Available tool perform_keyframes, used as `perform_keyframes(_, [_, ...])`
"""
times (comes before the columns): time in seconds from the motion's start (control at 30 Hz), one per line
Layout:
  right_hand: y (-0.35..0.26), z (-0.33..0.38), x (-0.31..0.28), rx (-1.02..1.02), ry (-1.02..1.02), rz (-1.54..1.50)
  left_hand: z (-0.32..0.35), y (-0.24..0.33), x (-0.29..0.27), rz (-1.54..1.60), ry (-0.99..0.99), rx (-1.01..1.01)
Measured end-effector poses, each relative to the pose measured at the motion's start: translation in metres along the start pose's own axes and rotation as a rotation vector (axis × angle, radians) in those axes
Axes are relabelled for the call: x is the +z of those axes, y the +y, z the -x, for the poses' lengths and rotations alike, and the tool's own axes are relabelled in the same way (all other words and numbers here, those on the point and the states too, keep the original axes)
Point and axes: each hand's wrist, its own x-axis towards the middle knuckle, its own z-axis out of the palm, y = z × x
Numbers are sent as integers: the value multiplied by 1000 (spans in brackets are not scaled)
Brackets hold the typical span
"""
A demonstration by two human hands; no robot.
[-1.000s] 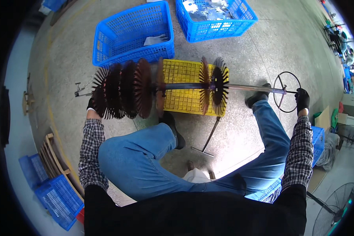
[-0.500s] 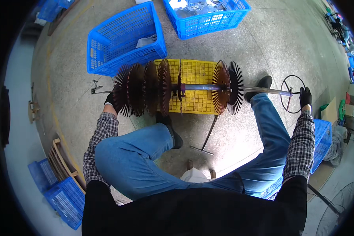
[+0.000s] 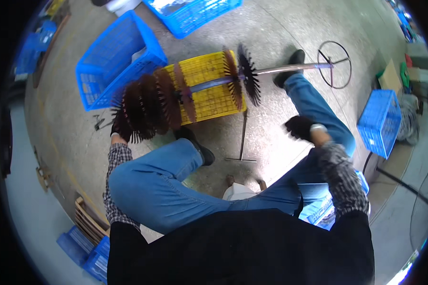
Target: Assembling an industrial brush roller by sliding circular brush discs onto a central metal shaft.
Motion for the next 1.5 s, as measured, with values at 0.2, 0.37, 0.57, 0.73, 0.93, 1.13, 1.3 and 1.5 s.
perform_keyframes(0.2, [47, -111, 151, -105, 58, 966, 3, 50, -7, -593, -78, -28])
perform_keyframes(0.37, [37, -153, 220, 127, 98, 556, 19, 65, -4, 1146, -97, -252])
perform_keyframes(0.57, [41, -185, 228, 173, 212, 485, 29, 42, -8, 1484, 71, -442])
perform_keyframes(0.73, [80, -180, 228, 21, 191, 599, 17, 60, 3, 1448, 96, -504])
perform_keyframes(0.93, [89, -136, 230, 147, -142, 623, 37, 19, 2, 860, 113, -141])
perform_keyframes(1.13, [60, -82, 233, -289, -3, 797, 76, 94, -27, 1194, 376, -638])
perform_keyframes(1.3, [11, -25, 250, -580, 93, 926, 118, 103, -74, 1179, 528, -606])
perform_keyframes(1.5, [-35, 17, 230, -1277, 491, 703, 170, 265, -128, 663, 620, 55])
